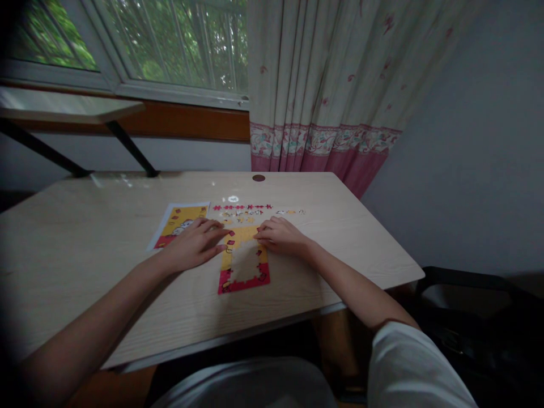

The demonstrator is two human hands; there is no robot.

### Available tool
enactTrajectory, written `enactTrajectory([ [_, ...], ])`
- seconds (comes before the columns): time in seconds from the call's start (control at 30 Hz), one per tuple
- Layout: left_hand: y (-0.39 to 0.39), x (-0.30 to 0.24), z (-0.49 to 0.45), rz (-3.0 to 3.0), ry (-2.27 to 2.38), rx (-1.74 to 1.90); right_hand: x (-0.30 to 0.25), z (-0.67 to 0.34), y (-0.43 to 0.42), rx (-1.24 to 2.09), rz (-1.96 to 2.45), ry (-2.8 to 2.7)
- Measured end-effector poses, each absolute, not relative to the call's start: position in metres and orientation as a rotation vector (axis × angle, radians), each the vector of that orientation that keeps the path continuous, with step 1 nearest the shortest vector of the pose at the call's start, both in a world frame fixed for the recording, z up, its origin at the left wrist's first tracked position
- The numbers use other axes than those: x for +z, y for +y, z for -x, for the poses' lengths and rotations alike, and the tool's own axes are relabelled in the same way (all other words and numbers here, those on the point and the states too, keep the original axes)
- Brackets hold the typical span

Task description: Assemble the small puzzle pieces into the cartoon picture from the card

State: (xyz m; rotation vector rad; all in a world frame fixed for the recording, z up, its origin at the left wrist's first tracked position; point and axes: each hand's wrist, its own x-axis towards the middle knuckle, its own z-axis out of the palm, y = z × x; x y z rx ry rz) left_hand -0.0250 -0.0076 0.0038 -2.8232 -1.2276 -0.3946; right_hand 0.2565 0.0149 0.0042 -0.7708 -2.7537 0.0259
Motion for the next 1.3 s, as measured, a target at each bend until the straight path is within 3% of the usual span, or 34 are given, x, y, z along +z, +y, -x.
enactTrajectory([
  [0.67,-0.010,0.005,0.023,2.836,-1.225,-0.387,-0.002,-0.256,0.019,0.161,0.750,-2.722],
  [1.3,-0.009,0.006,0.023,2.875,-1.232,-0.403,-0.009,-0.247,0.041,0.152,1.126,-2.684],
])
